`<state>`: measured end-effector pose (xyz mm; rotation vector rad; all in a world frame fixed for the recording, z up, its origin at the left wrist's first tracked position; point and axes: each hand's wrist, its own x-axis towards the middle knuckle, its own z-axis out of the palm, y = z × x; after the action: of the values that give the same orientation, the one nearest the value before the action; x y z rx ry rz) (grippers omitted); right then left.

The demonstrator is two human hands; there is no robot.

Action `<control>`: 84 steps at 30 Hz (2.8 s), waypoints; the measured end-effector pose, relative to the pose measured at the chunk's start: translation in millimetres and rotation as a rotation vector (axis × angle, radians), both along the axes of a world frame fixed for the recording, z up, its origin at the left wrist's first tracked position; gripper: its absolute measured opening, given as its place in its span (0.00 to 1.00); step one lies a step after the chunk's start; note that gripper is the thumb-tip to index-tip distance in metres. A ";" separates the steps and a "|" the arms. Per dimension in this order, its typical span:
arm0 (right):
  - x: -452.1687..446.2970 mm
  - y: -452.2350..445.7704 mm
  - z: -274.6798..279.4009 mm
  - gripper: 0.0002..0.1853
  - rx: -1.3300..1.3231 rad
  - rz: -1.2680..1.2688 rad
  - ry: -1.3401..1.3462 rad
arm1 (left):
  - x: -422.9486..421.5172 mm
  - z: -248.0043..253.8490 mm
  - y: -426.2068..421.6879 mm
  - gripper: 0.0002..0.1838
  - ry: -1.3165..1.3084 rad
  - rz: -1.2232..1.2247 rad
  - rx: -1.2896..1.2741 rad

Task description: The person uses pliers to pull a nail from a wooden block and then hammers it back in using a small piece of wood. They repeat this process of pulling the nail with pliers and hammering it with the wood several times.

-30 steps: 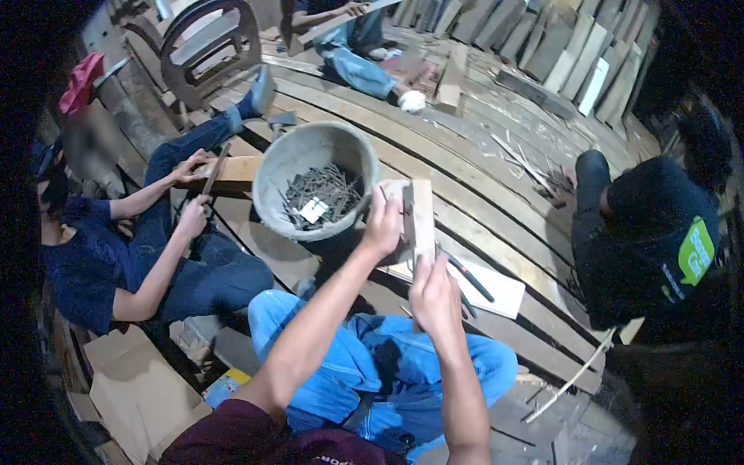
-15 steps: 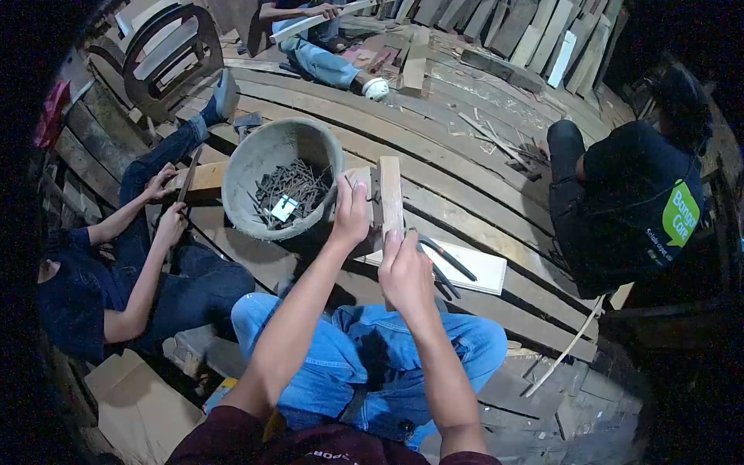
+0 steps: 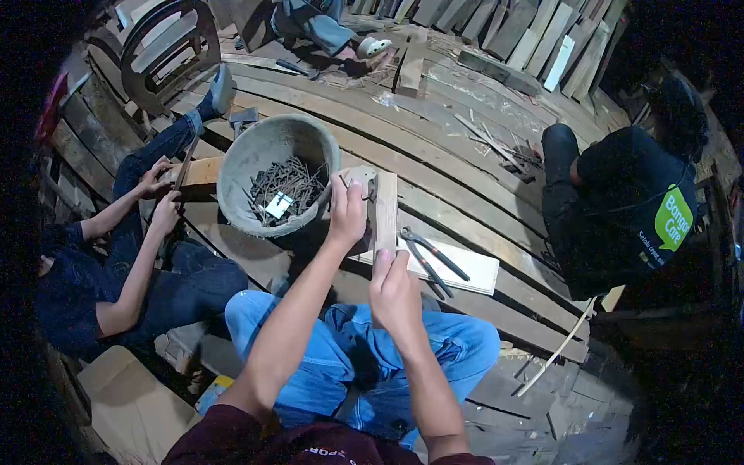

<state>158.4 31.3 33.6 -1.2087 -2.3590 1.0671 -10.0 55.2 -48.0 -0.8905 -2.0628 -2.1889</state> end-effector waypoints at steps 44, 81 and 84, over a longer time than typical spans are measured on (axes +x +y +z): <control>32.7 10.0 27.6 0.47 0.232 0.367 0.066 | 20.1 5.7 -54.8 0.33 0.479 -0.002 -0.050; 1.8 28.8 38.5 0.46 0.095 0.321 -0.040 | 34.6 9.1 -55.5 0.28 0.488 0.076 -0.098; 13.5 15.8 33.5 0.46 0.166 0.345 -0.011 | 22.9 -3.7 -57.0 0.30 0.542 0.077 -0.090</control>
<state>171.9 47.1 67.1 -0.7696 -2.6671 0.9358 12.9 -1.8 -51.7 -1.2211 -1.8907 -1.5888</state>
